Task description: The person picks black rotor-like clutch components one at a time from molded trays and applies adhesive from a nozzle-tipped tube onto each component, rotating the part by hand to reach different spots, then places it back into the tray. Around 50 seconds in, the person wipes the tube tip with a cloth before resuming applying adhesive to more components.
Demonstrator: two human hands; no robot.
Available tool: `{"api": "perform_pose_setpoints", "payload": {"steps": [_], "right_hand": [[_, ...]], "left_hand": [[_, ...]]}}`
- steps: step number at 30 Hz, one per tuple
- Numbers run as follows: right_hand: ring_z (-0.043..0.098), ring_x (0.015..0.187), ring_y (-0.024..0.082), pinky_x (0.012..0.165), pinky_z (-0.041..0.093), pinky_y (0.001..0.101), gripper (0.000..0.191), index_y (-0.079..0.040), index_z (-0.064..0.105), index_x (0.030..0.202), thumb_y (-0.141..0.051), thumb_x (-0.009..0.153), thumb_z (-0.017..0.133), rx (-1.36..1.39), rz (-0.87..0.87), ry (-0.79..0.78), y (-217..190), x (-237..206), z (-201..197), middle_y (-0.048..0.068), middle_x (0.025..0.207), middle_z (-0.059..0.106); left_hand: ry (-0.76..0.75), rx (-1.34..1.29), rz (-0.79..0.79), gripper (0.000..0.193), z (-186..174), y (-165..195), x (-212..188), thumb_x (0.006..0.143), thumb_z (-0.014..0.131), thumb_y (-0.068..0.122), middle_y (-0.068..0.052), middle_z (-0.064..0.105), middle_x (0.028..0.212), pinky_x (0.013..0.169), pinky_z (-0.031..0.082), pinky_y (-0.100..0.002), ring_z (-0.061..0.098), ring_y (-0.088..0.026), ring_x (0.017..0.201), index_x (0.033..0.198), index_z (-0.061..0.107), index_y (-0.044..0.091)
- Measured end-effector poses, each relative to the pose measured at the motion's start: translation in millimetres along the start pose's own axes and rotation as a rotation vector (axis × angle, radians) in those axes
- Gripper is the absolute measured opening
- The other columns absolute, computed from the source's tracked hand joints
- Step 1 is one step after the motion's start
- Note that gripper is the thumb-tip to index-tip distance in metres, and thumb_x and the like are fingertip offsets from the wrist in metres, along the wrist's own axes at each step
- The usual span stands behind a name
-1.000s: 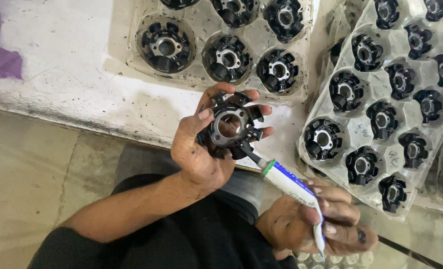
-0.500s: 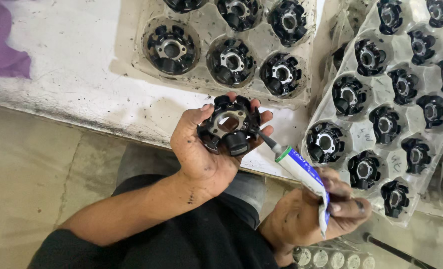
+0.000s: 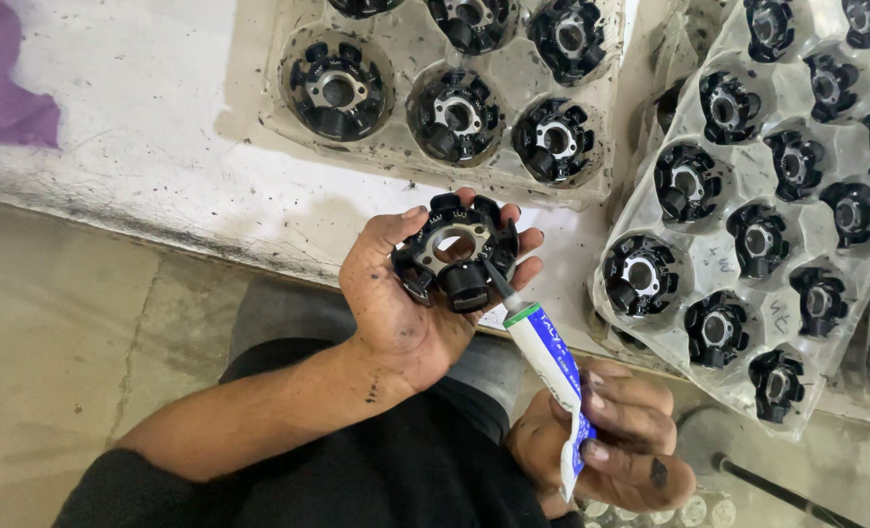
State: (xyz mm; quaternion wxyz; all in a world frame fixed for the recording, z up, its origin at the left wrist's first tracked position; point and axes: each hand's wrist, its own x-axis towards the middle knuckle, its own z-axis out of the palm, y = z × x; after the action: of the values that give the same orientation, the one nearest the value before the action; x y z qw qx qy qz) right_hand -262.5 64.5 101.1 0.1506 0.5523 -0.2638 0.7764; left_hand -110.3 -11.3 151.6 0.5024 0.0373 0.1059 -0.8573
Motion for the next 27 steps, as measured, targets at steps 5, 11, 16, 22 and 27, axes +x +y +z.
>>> {"api": "perform_pose_setpoints", "payload": {"steps": [5, 11, 16, 22, 27], "right_hand": [[0.067, 0.075, 0.021, 0.058, 0.063, 0.0346, 0.059, -0.01, 0.046, 0.121, -0.047, 0.089, 0.077, -0.028, 0.033, -0.083, -4.7, -0.9, -14.2, 0.011, 0.089, 0.063], [0.067, 0.075, 0.02, 0.057, 0.065, 0.0355, 0.049, -0.013, 0.05, 0.114, -0.042, 0.088, 0.08, -0.086, 0.107, -0.046, -9.3, -8.7, -19.5, 0.011, 0.089, 0.064], [0.068, 0.078, 0.022, 0.064, 0.066, 0.0399, 0.06, -0.011, 0.048, 0.121, -0.054, 0.088, 0.074, 0.034, 0.096, -0.31, -5.8, 27.3, -14.5, 0.013, 0.092, 0.063], [0.066, 0.067, 0.019, 0.059, 0.065, 0.0312, 0.056, -0.006, 0.049, 0.118, -0.049, 0.091, 0.074, -0.002, 0.061, -0.122, -3.2, 19.5, 6.2, 0.013, 0.086, 0.065], [0.057, 0.066, 0.018, 0.055, 0.052, 0.0274, 0.041, -0.004, 0.048, 0.111, -0.019, 0.089, 0.079, -0.184, 0.312, 0.013, -15.6, 9.7, 0.6, 0.006, 0.08, 0.059]], "left_hand": [[0.015, 0.018, 0.017, 0.04, -0.3, -0.1, 1.0, 0.09, 0.062, 0.034, -0.023, 0.066, 0.122, 0.107, 0.052, -0.057, 0.064, -0.045, 0.119, 0.117, 0.064, 0.003], [0.028, 0.035, 0.01, 0.041, -0.6, 0.3, 3.2, 0.09, 0.062, 0.034, -0.023, 0.066, 0.121, 0.108, 0.051, -0.056, 0.064, -0.045, 0.12, 0.117, 0.063, 0.004], [0.034, 0.03, 0.003, 0.041, -2.8, 0.5, 3.9, 0.09, 0.063, 0.034, -0.023, 0.066, 0.121, 0.109, 0.052, -0.056, 0.063, -0.045, 0.12, 0.117, 0.063, 0.003], [0.065, 0.008, -0.006, 0.041, 6.0, 3.2, 5.7, 0.089, 0.063, 0.034, -0.023, 0.066, 0.121, 0.107, 0.053, -0.055, 0.064, -0.045, 0.119, 0.116, 0.063, 0.003], [0.087, 0.127, 0.061, 0.043, -4.0, 10.8, 16.9, 0.088, 0.063, 0.038, -0.023, 0.066, 0.118, 0.102, 0.057, -0.055, 0.066, -0.045, 0.117, 0.113, 0.064, 0.003]]}}
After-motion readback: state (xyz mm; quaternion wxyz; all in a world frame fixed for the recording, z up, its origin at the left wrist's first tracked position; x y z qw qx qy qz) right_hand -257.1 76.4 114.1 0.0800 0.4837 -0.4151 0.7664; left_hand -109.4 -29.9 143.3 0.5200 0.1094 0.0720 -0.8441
